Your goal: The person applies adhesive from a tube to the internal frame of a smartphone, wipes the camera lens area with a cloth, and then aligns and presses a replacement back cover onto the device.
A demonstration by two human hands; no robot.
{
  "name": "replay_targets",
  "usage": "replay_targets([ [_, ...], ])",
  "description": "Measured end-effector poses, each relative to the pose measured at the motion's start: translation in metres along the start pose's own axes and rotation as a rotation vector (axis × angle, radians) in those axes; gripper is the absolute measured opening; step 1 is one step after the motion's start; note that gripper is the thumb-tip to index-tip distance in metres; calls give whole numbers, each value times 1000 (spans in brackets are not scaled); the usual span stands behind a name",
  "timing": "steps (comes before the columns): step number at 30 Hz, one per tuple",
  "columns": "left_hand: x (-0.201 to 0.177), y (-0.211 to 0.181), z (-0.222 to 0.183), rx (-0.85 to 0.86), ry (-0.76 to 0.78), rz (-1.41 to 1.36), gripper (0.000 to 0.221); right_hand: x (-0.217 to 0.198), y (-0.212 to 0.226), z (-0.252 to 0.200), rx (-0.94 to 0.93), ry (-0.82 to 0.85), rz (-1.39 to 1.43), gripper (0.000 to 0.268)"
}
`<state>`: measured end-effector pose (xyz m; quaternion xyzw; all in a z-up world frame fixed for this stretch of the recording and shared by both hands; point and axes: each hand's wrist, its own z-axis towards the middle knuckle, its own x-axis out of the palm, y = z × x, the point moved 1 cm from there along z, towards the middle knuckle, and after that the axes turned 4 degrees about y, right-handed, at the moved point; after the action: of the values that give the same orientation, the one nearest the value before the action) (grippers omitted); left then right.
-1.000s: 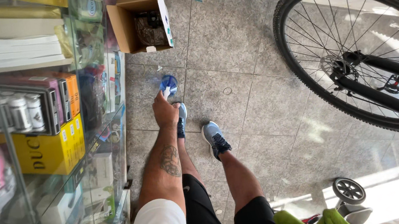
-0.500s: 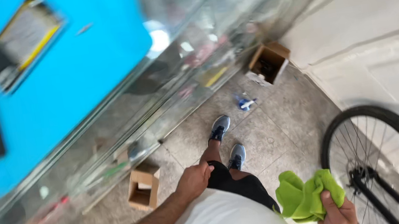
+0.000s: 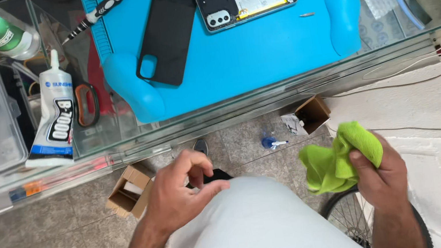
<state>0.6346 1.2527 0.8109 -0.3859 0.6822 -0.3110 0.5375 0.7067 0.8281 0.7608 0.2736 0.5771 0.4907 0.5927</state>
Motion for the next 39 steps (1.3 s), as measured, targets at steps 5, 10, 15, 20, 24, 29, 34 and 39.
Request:
replay_targets([
  [5, -85, -55, 66, 296, -114, 153, 57, 36, 109, 98, -246, 103, -419, 19],
  [10, -118, -100, 153, 500, -195, 305, 94, 75, 178, 182, -392, 235, -743, 39],
  [15, -91, -80, 194, 409, -223, 364, 134, 103, 187, 236, -387, 332, -1019, 36],
  [20, -84, -82, 199, 332, -171, 250, 127, 105, 176, 258, -483, 424, -1111, 38],
  [24, -76, -76, 206, 303, -187, 275, 102, 99, 167, 264, -469, 450, -1108, 41],
  [29, -75, -77, 211, 282, -213, 307, 90, 108, 163, 268, -516, 474, -1101, 42],
  [34, -75, -76, 211, 271, -201, 301, 89, 113, 168, 264, -519, 442, -1175, 47],
  [39, -77, -75, 212, 280, -214, 311, 89, 114, 163, 266, -557, 416, -1221, 43],
])
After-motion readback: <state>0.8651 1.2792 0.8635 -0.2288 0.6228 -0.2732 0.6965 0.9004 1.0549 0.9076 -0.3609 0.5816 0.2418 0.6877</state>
